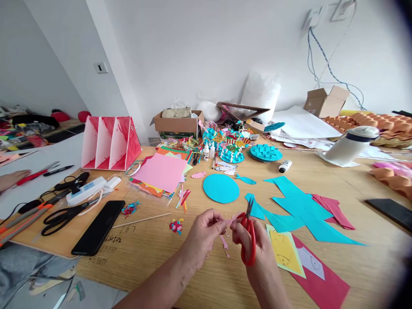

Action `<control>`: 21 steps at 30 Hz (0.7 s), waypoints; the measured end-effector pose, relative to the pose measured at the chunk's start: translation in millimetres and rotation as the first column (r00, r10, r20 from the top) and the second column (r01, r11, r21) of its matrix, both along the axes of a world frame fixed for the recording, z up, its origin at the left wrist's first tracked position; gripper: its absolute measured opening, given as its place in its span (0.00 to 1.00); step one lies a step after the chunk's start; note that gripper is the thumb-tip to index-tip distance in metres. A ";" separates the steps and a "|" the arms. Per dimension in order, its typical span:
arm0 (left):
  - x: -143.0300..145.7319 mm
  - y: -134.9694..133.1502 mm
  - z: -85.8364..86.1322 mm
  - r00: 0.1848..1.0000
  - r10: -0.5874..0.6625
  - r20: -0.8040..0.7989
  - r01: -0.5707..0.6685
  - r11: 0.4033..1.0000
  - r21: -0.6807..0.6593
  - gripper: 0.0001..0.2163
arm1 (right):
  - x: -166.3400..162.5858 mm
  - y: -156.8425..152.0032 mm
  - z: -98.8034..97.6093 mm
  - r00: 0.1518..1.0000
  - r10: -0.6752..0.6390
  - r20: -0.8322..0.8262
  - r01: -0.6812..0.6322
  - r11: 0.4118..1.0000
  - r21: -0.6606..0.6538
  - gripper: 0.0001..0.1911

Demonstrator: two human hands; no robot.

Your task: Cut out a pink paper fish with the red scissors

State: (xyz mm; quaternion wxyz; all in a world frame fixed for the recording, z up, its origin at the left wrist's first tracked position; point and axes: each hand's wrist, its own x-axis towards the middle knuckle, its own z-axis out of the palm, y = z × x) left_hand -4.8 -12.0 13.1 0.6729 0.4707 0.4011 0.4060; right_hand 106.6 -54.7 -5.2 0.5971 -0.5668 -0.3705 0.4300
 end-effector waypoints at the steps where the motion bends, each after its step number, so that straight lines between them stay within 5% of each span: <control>1: -2.9 -1.2 0.7 1.000 0.014 0.001 -0.014 1.000 -0.009 0.09 | 3.4 -5.2 -1.8 0.996 0.055 0.065 -0.056 0.998 0.010 0.13; 8: -13.0 -8.6 7.0 0.997 -0.017 0.073 0.020 0.999 -0.032 0.10 | 11.5 -37.6 -15.3 0.829 0.331 0.450 -0.305 0.943 -0.131 0.12; 21: -14.0 -19.0 11.2 0.999 -0.025 0.033 0.026 0.999 -0.021 0.09 | 1.1 -33.3 -10.1 0.715 0.233 0.659 -0.252 0.965 -0.067 0.13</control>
